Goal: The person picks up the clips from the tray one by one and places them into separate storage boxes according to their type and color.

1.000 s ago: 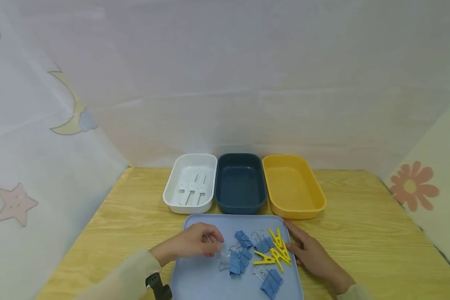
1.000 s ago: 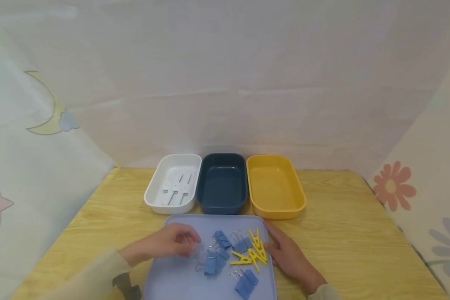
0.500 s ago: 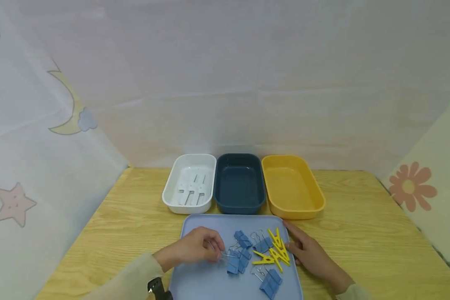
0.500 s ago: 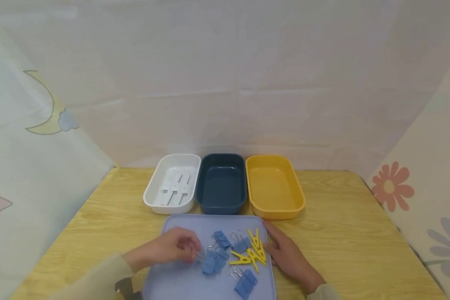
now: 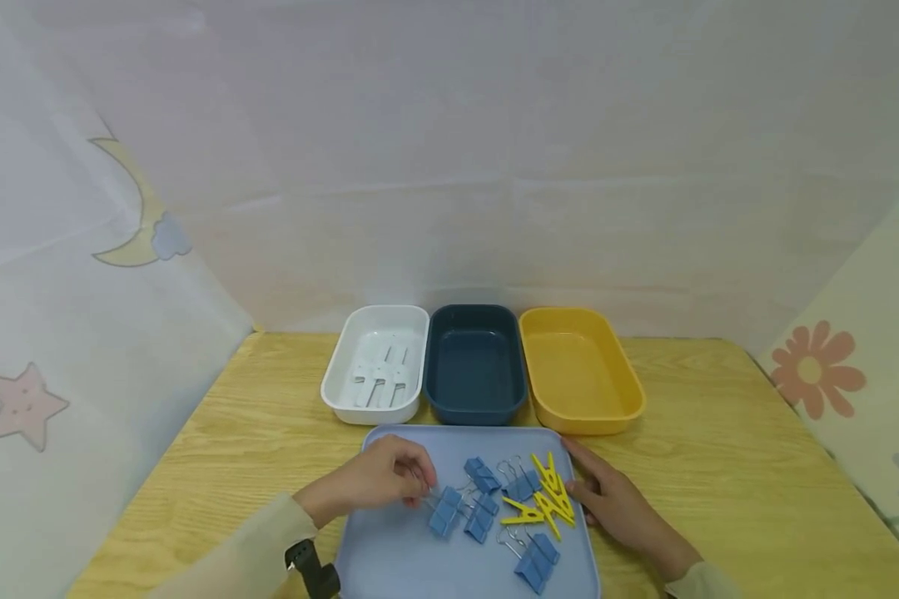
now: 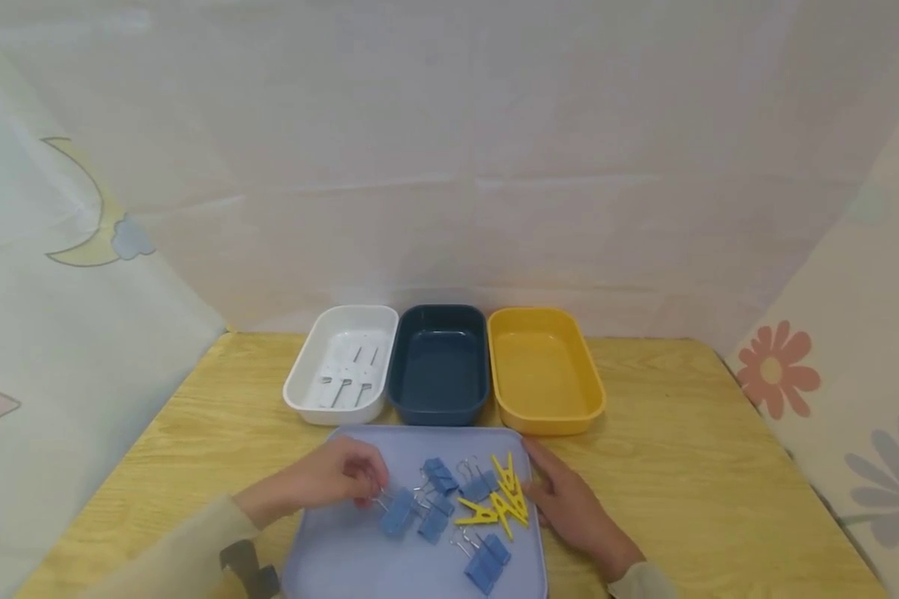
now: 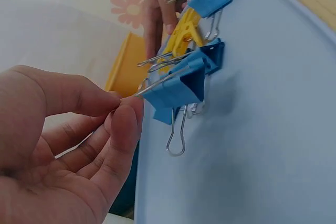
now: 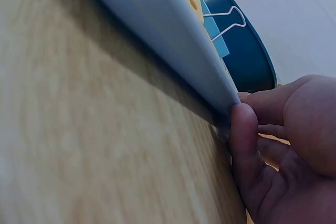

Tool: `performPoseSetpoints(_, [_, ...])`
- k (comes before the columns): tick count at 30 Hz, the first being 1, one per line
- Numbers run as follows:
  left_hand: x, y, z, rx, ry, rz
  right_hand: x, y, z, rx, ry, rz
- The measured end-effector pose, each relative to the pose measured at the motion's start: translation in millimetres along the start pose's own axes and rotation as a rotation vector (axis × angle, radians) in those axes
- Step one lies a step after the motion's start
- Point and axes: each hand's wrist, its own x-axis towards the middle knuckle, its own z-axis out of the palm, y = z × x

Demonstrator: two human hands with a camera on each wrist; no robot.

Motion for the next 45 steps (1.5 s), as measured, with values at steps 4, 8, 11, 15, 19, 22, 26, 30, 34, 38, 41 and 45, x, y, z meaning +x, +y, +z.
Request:
performPoseSetpoints(4, [1.4, 7.7, -10.9, 0.012, 0.014, 0.016, 3, -2, -1, 0.013, 0.009, 0.006])
performPoseSetpoints(8, [0.6, 17.7, -18.4, 0.013, 0.028, 0.023, 4, 0, 0, 0.023, 0.006, -0.006])
performPoseSetpoints(11, [1.2, 21.4, -20.1, 0.016, 0.034, 0.036, 3, 3, 1, 0.032, -0.008, -0.018])
performPoseSetpoints(15, [5.5, 23.9, -22.2, 0.044, 0.064, 0.058, 2, 5, 2, 0.052, -0.019, -0.034])
performPoseSetpoints(19, [12.7, 25.1, -24.1, 0.06, 0.107, 0.071, -1, 5, 2, 0.056, -0.023, -0.029])
performPoseSetpoints(22, [19.3, 27.3, -26.3, 0.051, 0.129, 0.081, -1, 4, 2, 0.054, -0.013, -0.004])
performPoseSetpoints(26, [28.0, 30.3, -29.4, 0.032, 0.163, 0.073, 0, 2, 2, 0.046, 0.006, -0.002])
performPoseSetpoints(30, [34.9, 31.4, -31.4, 0.023, 0.192, 0.043, -1, 2, 2, 0.05, -0.003, -0.008])
performPoseSetpoints(34, [42.1, 30.5, -33.4, -0.014, 0.221, 0.033, 0, 2, 2, 0.063, -0.018, -0.024])
performPoseSetpoints(38, [50.2, 30.7, -34.7, -0.047, 0.266, 0.009, 0, 2, 2, 0.067, -0.027, -0.035])
performPoseSetpoints(41, [57.4, 32.0, -35.0, -0.046, 0.302, -0.022, 0, 2, 2, 0.066, -0.028, -0.033])
performPoseSetpoints(45, [68.4, 33.5, -34.3, -0.043, 0.336, -0.016, -2, 2, 0, 0.065, -0.02, -0.032])
